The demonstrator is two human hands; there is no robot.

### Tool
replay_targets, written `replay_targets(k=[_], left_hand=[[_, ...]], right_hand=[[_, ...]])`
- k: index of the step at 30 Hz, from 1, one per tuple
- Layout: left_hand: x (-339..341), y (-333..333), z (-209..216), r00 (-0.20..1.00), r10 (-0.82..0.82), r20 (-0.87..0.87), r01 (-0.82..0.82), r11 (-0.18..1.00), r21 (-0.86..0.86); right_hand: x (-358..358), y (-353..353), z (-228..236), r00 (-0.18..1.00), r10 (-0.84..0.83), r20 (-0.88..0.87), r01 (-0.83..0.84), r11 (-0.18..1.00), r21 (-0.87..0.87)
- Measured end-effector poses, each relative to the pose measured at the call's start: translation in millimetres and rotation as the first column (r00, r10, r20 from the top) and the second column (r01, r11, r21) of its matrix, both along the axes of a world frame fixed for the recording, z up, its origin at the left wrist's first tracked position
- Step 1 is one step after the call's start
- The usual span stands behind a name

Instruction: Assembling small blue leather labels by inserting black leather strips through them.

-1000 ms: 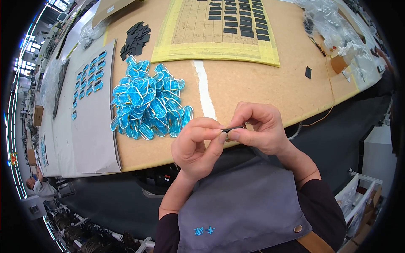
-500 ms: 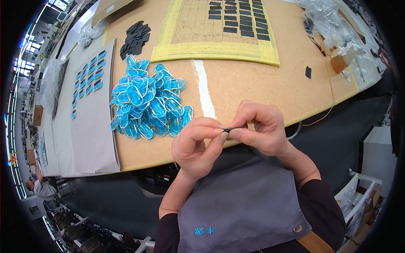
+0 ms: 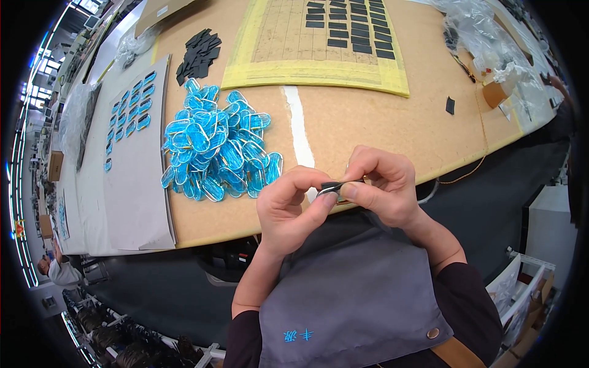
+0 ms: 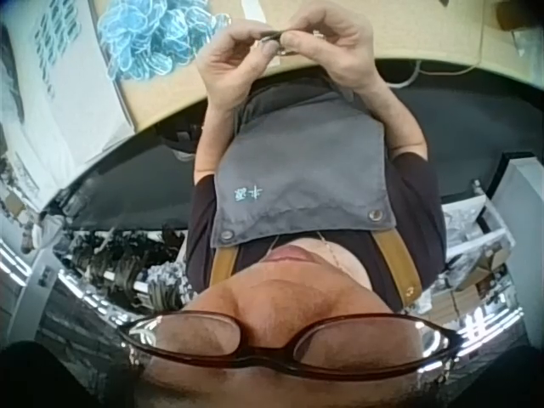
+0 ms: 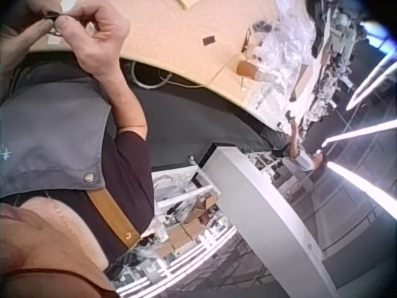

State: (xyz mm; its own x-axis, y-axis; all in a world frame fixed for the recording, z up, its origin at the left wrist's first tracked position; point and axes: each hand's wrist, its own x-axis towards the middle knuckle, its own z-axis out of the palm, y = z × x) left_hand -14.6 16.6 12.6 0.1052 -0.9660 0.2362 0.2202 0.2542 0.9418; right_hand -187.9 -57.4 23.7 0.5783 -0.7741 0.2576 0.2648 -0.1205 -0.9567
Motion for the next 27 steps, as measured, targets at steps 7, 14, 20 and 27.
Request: replay_targets(k=[7, 14, 20, 27], left_hand=[[-5.0, 1.0, -1.2, 0.986, -0.003, -0.166, 0.012, 0.999, 0.053], [-5.7, 1.6, -1.1, 0.981, 0.001, -0.194, 0.010, 0.998, 0.057], [-5.5, 1.0, -1.4, 0.982, -0.008, -0.187, 0.017, 0.999, 0.046], [-5.1, -0.3, -1.4, 0.973, -0.020, -0.229, 0.022, 1.000, 0.009]], right_hand=[[3.4, 3.7, 0.6, 0.999, -0.036, -0.001, 0.036, 0.997, 0.071], [4.3, 4.7, -0.2, 0.999, -0.041, -0.001, 0.041, 0.994, 0.099], [4.1, 4.7, -0.9, 0.999, -0.044, -0.001, 0.044, 0.995, 0.084], [4.8, 5.8, -0.6, 1.000, -0.029, 0.010, 0.028, 0.995, 0.096]])
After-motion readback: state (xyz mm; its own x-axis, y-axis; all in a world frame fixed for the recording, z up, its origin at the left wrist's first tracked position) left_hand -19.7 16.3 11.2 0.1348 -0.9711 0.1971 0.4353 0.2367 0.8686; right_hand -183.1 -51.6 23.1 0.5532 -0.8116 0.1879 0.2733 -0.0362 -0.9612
